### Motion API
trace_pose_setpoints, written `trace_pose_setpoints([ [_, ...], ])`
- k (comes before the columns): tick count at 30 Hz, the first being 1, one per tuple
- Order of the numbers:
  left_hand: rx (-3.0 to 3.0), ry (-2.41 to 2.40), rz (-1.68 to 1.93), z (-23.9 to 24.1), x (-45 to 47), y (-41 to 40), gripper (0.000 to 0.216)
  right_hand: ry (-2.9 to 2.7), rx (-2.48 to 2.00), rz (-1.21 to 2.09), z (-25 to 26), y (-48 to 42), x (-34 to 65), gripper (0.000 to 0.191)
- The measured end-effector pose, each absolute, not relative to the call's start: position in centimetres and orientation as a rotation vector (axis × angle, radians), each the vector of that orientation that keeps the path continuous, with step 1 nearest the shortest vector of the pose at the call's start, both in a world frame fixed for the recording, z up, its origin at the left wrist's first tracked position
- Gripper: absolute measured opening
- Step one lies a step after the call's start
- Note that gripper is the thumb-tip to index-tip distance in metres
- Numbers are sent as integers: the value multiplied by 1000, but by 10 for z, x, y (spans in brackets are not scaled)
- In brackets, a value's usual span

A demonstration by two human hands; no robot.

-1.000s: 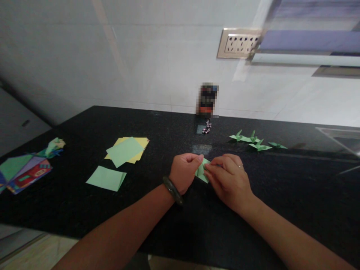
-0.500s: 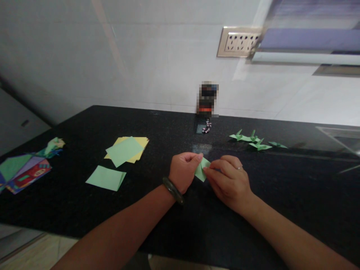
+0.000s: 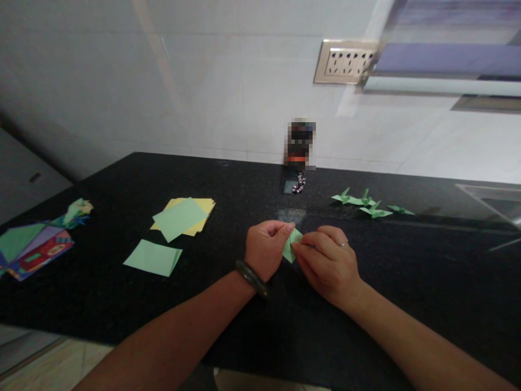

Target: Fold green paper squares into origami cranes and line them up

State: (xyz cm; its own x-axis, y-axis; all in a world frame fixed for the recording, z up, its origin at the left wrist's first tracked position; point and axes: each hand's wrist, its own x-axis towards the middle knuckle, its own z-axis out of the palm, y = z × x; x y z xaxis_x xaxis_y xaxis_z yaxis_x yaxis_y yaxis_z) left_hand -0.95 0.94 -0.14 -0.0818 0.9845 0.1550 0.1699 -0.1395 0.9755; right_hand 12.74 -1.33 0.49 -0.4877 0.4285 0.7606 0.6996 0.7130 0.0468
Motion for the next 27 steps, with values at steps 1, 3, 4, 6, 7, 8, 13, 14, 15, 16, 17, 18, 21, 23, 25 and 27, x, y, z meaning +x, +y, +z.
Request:
trace_pose_setpoints([
  [1, 1395, 1331, 1306, -1, -9, 9, 25, -2161, -845, -465, 5, -13, 128, 9],
  [3, 1392, 1327, 1307, -2, -9, 10, 24, -2166, -832, -478, 4, -12, 128, 9],
  [4, 1391, 1325, 1311, -2, -8, 10, 24, -2164, -830, -480, 4, -12, 129, 9],
  [6, 1388, 1321, 1320, -3, -8, 10, 24, -2154, -825, -481, 3, -13, 129, 8],
  [7, 1390, 1322, 1326, -4, -8, 10, 24, -2149, -820, -484, 3, -13, 129, 7],
  [8, 1394, 1324, 1332, -4, -7, 10, 24, -2145, -817, -487, 2, -13, 129, 7],
  [13, 1414, 1318, 1340, -4, -6, 9, 24, -2164, -812, -504, 1, -14, 129, 8],
  [14, 1410, 1317, 1341, -4, -6, 9, 24, -2173, -807, -508, 1, -13, 129, 8],
  [15, 1405, 1314, 1340, -4, -6, 9, 24, -2182, -802, -513, 1, -12, 129, 8],
  [16, 1395, 1310, 1338, -4, -7, 9, 24, -2192, -796, -519, 1, -12, 128, 8],
  [17, 1382, 1304, 1333, -4, -7, 10, 24, -2202, -793, -526, 2, -11, 128, 8],
  [18, 1363, 1297, 1326, -5, -6, 10, 24, -2214, -793, -533, 2, -11, 128, 9],
  [21, 1287, 1267, 1298, -8, -6, 12, 25, -2239, -806, -555, 2, -10, 128, 12],
  [23, 1235, 1231, 1286, -10, -6, 13, 26, -2250, -821, -561, 2, -10, 129, 14],
  [25, 1191, 1190, 1269, -11, -6, 14, 26, -2260, -847, -555, 1, -10, 129, 14],
  [27, 1141, 1141, 1233, -12, -6, 15, 29, -2269, -882, -540, 2, -10, 130, 15],
])
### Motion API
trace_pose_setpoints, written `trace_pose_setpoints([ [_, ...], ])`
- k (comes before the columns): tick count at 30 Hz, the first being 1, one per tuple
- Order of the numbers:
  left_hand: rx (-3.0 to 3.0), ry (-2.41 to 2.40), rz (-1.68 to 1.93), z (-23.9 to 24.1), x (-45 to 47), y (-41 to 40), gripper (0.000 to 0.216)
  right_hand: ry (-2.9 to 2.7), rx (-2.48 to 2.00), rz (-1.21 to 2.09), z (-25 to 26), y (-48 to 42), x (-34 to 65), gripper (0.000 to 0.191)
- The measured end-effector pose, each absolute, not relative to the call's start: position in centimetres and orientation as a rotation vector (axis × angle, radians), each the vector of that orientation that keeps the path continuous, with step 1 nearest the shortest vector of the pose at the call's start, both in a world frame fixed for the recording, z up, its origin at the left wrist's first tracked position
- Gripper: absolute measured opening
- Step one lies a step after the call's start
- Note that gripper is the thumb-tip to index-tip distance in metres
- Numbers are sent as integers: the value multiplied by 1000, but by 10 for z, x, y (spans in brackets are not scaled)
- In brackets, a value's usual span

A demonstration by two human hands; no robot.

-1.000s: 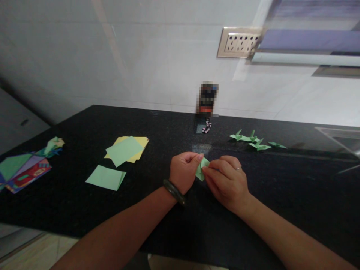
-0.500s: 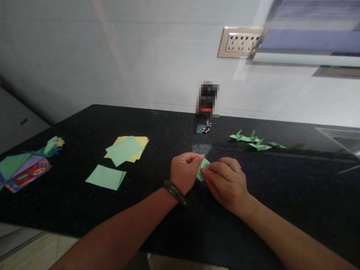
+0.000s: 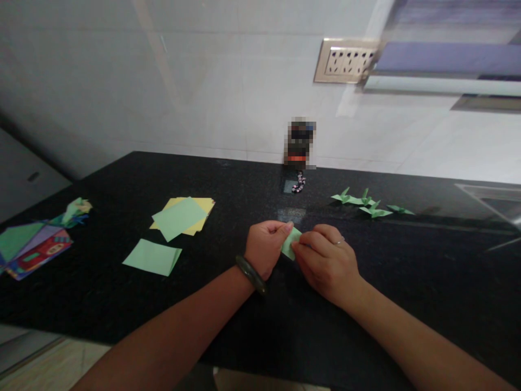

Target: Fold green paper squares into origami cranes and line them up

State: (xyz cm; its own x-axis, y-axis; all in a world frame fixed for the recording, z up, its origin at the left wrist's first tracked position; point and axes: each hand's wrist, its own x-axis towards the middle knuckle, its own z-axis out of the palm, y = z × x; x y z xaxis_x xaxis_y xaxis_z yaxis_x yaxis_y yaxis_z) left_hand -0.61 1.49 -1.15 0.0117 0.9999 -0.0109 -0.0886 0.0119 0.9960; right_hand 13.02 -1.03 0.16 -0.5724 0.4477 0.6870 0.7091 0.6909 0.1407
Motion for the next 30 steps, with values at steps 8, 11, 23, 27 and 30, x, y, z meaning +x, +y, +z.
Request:
trace_pose_setpoints([
  [8, 957, 994, 1102, -7, -6, 15, 27, -2301, -984, -488, 3, -10, 132, 16],
  [11, 948, 1021, 1114, -7, -5, 15, 24, -2326, -995, -488, 2, -9, 132, 17],
  [23, 1107, 1024, 1085, -10, -9, 18, 24, -2321, -1016, -504, 4, -9, 134, 19],
  [27, 1128, 1031, 1070, -11, -10, 19, 22, -2309, -1008, -504, 4, -9, 134, 16],
  [30, 1126, 1037, 1072, -10, -9, 19, 22, -2315, -982, -493, 4, -9, 134, 17],
])
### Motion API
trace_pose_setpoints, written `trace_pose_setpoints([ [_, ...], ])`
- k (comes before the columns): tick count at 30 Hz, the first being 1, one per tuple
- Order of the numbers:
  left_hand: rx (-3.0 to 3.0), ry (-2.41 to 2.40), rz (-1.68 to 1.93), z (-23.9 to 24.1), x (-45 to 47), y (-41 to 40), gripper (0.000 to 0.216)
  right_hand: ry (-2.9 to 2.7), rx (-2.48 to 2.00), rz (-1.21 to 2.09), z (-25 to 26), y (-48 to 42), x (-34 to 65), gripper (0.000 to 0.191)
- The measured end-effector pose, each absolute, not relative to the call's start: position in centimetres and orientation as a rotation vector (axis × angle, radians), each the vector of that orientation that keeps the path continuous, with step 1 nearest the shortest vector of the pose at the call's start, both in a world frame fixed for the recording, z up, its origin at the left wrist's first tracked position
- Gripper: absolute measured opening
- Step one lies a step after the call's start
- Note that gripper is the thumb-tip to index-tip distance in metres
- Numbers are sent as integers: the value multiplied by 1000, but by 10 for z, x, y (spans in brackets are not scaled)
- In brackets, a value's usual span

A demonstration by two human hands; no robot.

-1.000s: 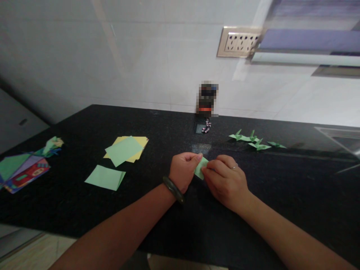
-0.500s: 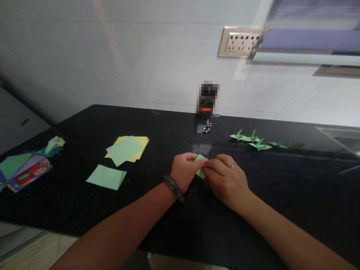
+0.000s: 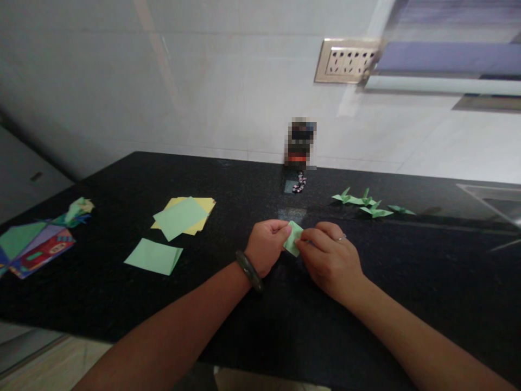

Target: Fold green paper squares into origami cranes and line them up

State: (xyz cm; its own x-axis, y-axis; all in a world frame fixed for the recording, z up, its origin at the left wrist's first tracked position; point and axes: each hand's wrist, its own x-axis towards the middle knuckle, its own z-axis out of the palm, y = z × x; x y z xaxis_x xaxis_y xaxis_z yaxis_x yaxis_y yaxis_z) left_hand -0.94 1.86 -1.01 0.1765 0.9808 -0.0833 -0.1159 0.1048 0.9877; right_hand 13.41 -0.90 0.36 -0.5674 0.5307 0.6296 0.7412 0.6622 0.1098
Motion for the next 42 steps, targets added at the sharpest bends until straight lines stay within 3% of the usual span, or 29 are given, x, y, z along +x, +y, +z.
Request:
trace_pose_setpoints([
  [34, 1000, 1032, 1130, -8, -7, 17, 21, -2337, -955, -515, 2, -9, 135, 20],
  [42, 1067, 1083, 1206, -12, -9, 19, 22, -2304, -908, -317, 1, -9, 134, 15],
])
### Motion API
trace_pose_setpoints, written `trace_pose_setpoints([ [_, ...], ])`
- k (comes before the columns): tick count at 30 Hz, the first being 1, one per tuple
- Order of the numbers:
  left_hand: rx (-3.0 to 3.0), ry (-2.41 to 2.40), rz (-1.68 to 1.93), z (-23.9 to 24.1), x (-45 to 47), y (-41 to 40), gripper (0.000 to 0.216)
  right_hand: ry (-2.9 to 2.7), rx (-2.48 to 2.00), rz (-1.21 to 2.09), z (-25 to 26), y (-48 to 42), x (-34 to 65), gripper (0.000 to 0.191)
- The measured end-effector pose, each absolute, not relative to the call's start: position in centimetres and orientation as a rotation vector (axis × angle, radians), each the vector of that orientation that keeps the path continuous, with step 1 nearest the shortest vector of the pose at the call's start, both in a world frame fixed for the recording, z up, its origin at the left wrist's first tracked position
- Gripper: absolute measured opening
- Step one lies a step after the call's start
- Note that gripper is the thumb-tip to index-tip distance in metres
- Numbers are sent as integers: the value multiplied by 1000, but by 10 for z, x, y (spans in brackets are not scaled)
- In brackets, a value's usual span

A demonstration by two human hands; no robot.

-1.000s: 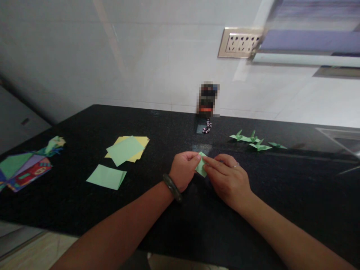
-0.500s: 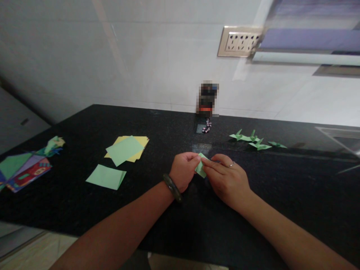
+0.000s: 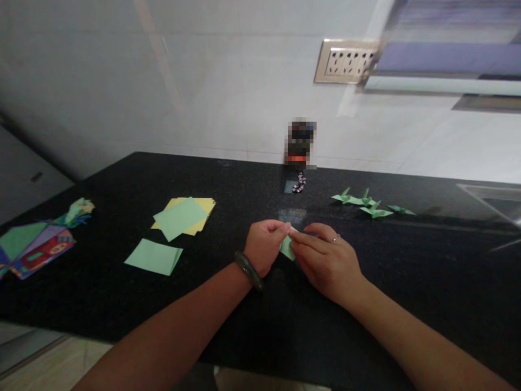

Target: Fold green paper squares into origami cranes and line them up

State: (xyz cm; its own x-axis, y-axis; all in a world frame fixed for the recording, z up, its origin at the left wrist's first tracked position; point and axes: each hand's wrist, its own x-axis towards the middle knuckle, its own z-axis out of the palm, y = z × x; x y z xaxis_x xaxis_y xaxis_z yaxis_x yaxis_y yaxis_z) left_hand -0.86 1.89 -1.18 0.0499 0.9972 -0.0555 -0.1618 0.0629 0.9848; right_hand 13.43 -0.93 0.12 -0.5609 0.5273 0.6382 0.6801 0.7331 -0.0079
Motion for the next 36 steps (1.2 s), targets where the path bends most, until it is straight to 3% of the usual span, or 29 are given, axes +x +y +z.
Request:
trace_pose_setpoints([
  [4, 1134, 1099, 1216, -12, -9, 18, 22, -1939, -1113, -20, 0, -6, 136, 12],
  [8, 1238, 1129, 1183, -9, -8, 14, 22, -1746, -1397, 421, -3, -4, 133, 22],
  [13, 1309, 1182, 1162, -4, -7, 11, 20, -1727, -1363, 893, -1, -5, 126, 27],
  [25, 1190, 1153, 1258, -2, -8, 12, 19, -1587, -1188, 1269, -4, -3, 135, 11],
  [29, 1162, 1158, 1295, -5, -8, 14, 21, -1453, -1132, 1403, -1, -4, 134, 15],
  [36, 1261, 1160, 1259, 0, -6, 7, 19, -1435, -1343, 1342, -3, -7, 130, 22],
])
